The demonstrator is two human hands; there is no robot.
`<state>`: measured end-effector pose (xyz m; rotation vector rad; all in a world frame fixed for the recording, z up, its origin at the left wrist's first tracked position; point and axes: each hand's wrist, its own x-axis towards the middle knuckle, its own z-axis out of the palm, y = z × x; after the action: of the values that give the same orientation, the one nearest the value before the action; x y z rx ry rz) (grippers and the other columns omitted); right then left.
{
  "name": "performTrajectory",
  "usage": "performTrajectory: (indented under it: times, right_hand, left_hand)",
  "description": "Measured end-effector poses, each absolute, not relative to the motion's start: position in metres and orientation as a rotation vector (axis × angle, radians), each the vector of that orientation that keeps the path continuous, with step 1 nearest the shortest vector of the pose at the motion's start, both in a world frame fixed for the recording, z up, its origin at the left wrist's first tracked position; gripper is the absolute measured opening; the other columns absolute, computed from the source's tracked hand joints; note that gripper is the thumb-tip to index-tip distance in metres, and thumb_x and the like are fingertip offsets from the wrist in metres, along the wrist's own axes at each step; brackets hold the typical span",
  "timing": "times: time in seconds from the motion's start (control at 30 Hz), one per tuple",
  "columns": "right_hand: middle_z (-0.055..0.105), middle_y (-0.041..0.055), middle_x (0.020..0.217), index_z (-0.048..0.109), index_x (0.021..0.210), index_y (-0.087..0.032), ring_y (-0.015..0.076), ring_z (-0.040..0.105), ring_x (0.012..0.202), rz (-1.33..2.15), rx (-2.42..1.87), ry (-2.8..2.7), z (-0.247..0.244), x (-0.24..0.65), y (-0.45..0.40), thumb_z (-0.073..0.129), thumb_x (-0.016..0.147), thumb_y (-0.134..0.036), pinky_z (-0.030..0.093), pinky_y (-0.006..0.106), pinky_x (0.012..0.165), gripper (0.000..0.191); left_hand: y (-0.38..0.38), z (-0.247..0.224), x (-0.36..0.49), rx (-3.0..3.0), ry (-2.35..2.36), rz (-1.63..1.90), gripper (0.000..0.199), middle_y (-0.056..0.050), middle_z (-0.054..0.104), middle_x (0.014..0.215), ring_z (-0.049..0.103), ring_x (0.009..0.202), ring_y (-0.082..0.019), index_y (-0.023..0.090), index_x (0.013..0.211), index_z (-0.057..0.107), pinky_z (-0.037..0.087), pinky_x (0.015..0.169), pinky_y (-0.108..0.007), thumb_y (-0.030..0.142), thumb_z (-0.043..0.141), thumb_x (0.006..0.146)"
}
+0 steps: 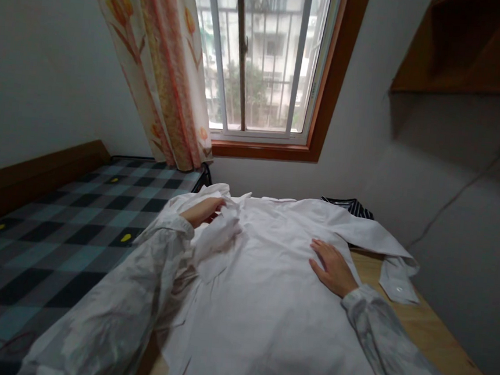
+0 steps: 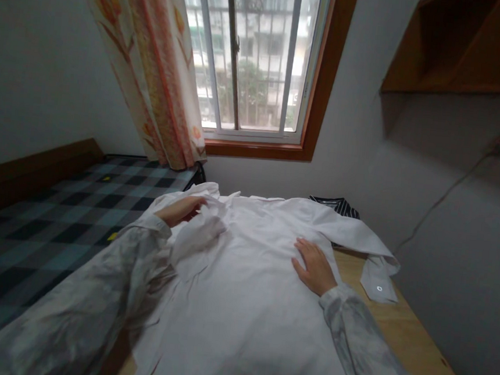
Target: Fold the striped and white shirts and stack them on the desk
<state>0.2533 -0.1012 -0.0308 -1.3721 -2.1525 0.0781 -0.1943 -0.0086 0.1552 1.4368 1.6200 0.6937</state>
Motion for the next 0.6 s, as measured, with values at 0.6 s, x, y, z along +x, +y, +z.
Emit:
performTrajectory:
  times: [0.6]
  right_hand:
    - [0.079,0.0122,0.110,0.076,0.113,-0.016,0.0329,0.072,0.112,0.993,-1.581,-1.590,-0.003,0.115,0.013,0.085,0.074,-0.048,0.056,0.043,0.100,0.051]
  left_hand:
    - [-0.002,0.050,-0.168,1.902,1.884,0.832,0.046,-0.012,0.072,0.113,0.070,0.106,-0.028,0.019,0.102,0.066,0.056,0.092,-0.037,0.051,0.086,0.075]
